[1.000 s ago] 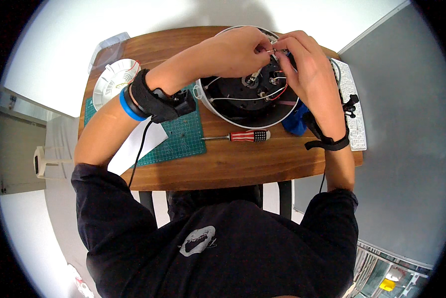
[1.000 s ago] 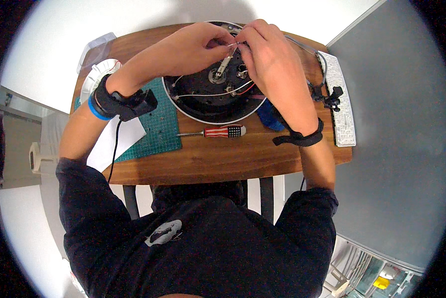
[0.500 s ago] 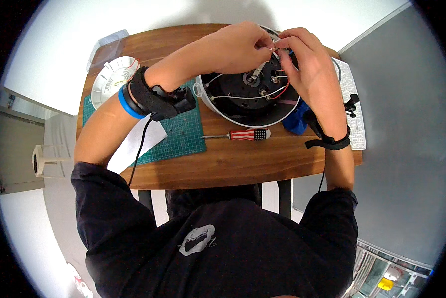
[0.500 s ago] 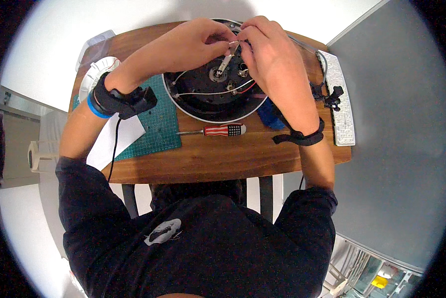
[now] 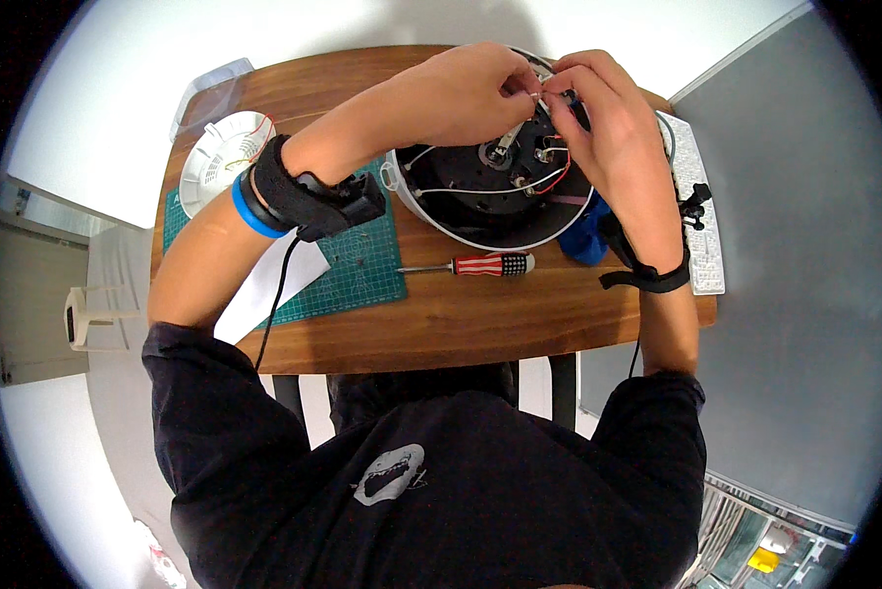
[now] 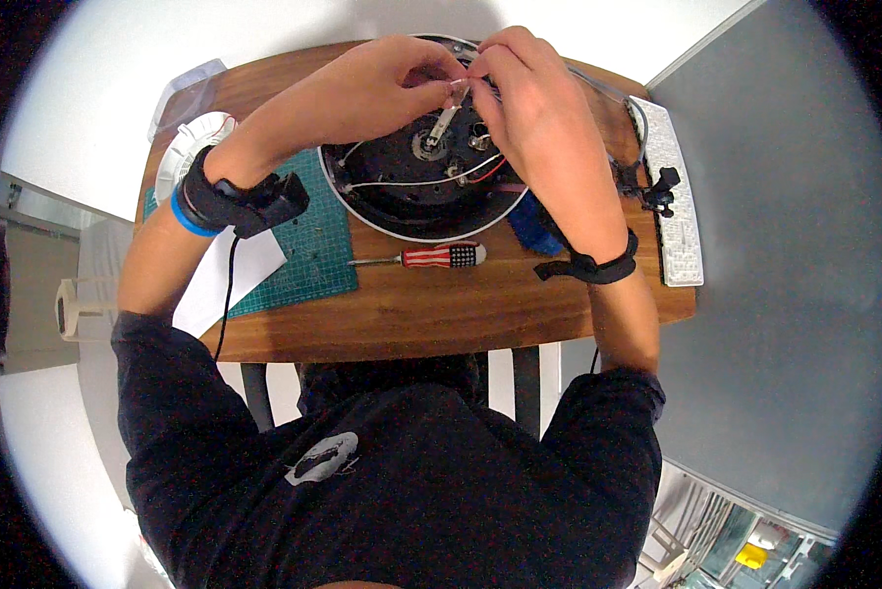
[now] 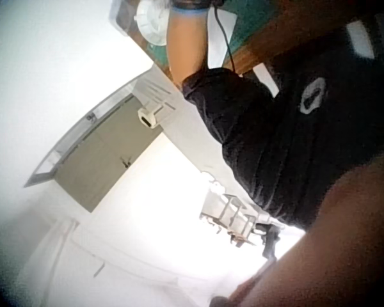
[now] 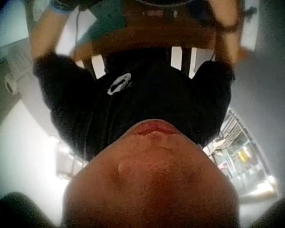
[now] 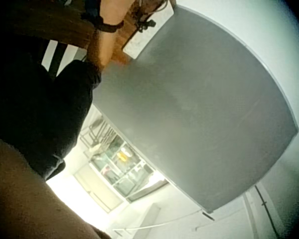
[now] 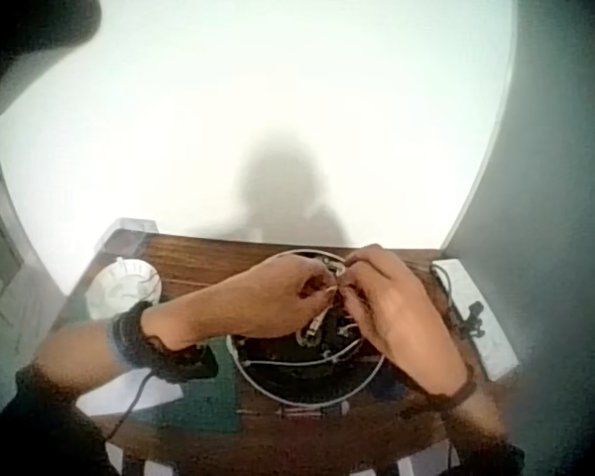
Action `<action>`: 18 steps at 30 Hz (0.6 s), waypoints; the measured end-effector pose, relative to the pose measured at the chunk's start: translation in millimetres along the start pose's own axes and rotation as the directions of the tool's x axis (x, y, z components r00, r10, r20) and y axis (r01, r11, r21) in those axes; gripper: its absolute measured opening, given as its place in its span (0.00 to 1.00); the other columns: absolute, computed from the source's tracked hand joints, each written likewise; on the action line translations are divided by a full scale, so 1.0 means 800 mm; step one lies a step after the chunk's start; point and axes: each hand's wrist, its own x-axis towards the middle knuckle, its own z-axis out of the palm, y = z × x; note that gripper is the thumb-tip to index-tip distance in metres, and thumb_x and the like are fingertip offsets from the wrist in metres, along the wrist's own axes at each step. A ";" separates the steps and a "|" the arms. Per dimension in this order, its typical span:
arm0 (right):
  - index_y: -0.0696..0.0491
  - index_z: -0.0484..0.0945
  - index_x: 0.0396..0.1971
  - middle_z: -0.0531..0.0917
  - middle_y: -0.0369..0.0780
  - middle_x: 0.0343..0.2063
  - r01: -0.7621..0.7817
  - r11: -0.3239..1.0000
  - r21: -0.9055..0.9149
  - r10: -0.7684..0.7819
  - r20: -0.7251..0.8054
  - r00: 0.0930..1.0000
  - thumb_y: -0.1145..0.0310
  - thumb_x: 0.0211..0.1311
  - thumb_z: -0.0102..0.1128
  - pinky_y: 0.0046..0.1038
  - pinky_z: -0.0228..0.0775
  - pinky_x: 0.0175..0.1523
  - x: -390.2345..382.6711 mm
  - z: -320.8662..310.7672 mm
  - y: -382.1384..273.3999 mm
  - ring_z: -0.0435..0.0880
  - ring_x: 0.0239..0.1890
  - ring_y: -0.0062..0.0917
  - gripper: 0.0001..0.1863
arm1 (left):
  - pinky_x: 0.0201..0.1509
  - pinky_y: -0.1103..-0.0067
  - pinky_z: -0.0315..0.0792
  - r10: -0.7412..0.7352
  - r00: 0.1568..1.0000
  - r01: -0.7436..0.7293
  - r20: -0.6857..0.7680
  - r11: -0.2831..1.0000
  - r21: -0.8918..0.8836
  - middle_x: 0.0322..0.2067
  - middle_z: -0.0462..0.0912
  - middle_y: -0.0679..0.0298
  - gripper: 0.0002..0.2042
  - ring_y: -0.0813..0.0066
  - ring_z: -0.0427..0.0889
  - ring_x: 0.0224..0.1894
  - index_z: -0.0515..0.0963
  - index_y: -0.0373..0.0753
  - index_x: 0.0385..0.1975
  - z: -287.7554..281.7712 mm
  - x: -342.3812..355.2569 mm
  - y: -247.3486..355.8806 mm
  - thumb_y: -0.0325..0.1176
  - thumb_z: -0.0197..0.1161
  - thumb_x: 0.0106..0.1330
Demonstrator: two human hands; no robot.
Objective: The person works on the internal wiring of a disassembled white bucket-shaped device. They connect a white wire to a terminal on the internal mechanism and use a screwdriver to tighten the connection. The person continues to adjust and secure the wiring inside the device.
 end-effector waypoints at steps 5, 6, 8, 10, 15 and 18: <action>0.58 0.80 0.40 0.81 0.46 0.45 -0.005 1.000 -0.023 0.004 -0.017 1.000 0.78 0.62 0.73 0.44 0.79 0.56 -0.001 0.002 -0.001 0.84 0.50 0.47 0.11 | 0.55 0.72 0.82 -0.003 1.000 0.003 -0.018 1.000 0.007 0.43 0.93 0.55 0.14 0.70 0.90 0.46 0.85 0.32 0.57 0.000 -0.003 0.001 0.35 0.64 0.81; 0.58 0.80 0.40 0.82 0.45 0.45 0.002 1.000 -0.029 -0.003 -0.019 1.000 0.78 0.62 0.73 0.44 0.79 0.55 -0.001 0.003 0.000 0.84 0.50 0.47 0.10 | 0.55 0.73 0.82 -0.001 1.000 0.001 -0.017 1.000 -0.018 0.43 0.93 0.55 0.15 0.70 0.90 0.46 0.85 0.32 0.57 0.001 -0.003 -0.001 0.35 0.64 0.81; 0.58 0.80 0.39 0.82 0.45 0.45 0.009 0.999 -0.032 -0.010 -0.032 0.999 0.78 0.62 0.73 0.44 0.79 0.55 -0.001 0.004 0.001 0.84 0.50 0.47 0.10 | 0.55 0.73 0.82 0.004 1.000 -0.005 -0.012 0.998 -0.065 0.44 0.93 0.56 0.15 0.71 0.90 0.46 0.85 0.32 0.58 0.004 -0.002 -0.007 0.35 0.64 0.81; 0.58 0.80 0.39 0.82 0.45 0.45 0.011 1.000 -0.025 -0.012 -0.051 0.999 0.78 0.62 0.73 0.44 0.80 0.54 -0.002 0.004 0.001 0.84 0.49 0.46 0.09 | 0.56 0.73 0.82 0.005 1.000 -0.006 -0.014 0.997 -0.079 0.44 0.93 0.56 0.15 0.71 0.90 0.47 0.85 0.32 0.58 0.004 -0.003 -0.006 0.34 0.63 0.81; 0.58 0.81 0.39 0.83 0.45 0.46 -0.020 0.999 -0.026 0.019 -0.033 0.999 0.78 0.62 0.72 0.43 0.81 0.55 -0.002 0.004 -0.001 0.85 0.51 0.46 0.09 | 0.56 0.74 0.82 -0.032 0.999 0.032 0.012 0.997 -0.071 0.45 0.93 0.56 0.15 0.72 0.90 0.47 0.84 0.31 0.59 0.000 -0.005 0.003 0.34 0.63 0.82; 0.58 0.82 0.40 0.84 0.45 0.48 -0.038 0.999 -0.036 0.037 -0.018 0.999 0.77 0.62 0.72 0.43 0.80 0.56 -0.002 0.004 -0.001 0.85 0.52 0.46 0.09 | 0.56 0.74 0.82 -0.043 0.998 0.045 0.035 0.997 -0.060 0.45 0.93 0.56 0.15 0.72 0.90 0.47 0.84 0.32 0.59 -0.002 -0.004 0.006 0.34 0.63 0.82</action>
